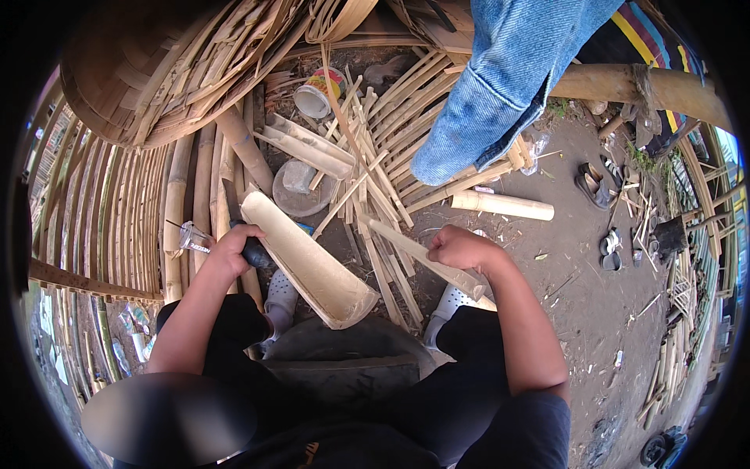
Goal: The person strips layers from a bamboo piece using a knife and a hammer. The person uses the hammer to strike the back of the knife blade, driving it through the bamboo to separate thin strips.
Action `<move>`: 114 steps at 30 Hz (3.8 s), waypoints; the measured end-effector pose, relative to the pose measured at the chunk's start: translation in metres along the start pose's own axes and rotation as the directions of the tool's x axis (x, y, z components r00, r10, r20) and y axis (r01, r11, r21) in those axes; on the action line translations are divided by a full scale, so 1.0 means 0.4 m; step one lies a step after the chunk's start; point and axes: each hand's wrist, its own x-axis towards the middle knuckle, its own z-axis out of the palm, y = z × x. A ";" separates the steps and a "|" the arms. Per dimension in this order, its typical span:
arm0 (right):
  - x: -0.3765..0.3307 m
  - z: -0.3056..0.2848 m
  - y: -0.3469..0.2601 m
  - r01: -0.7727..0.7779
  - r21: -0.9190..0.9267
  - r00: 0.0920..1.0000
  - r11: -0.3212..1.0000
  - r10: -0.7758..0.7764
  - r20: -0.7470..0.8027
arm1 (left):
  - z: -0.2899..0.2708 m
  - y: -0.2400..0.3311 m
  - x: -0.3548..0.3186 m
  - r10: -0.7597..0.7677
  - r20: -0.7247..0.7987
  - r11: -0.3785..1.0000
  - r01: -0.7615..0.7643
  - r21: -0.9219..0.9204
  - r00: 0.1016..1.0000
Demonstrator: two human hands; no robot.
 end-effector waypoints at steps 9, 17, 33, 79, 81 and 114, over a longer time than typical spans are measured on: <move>0.096 -0.047 -0.058 -0.001 0.210 0.984 0.978 0.038 -0.175 | 0.014 0.000 0.011 -0.041 0.095 0.996 0.048 -0.072 0.995; 0.105 -0.055 -0.084 -0.017 0.311 0.885 0.950 0.159 -0.438 | 0.055 -0.012 -0.013 -0.003 0.126 0.999 0.010 -0.053 0.992; 0.042 0.065 -0.211 -0.028 0.310 0.951 0.950 -0.070 0.302 | 0.154 -0.101 0.022 0.007 0.069 1.000 -0.006 -0.014 0.998; 0.153 0.261 -0.035 0.009 -0.941 0.947 0.339 -0.305 -0.101 | 0.233 -0.076 -0.127 -0.028 0.290 0.973 -0.041 0.229 0.957; 0.177 0.289 -0.034 0.032 -0.953 0.957 0.302 -0.283 -0.057 | 0.254 -0.084 -0.136 -0.040 0.309 0.938 -0.071 0.339 0.950; 0.220 0.144 -0.066 -0.152 -0.531 0.926 0.834 -0.067 -0.371 | 0.232 -0.031 -0.115 0.349 0.155 0.858 -0.381 0.343 0.924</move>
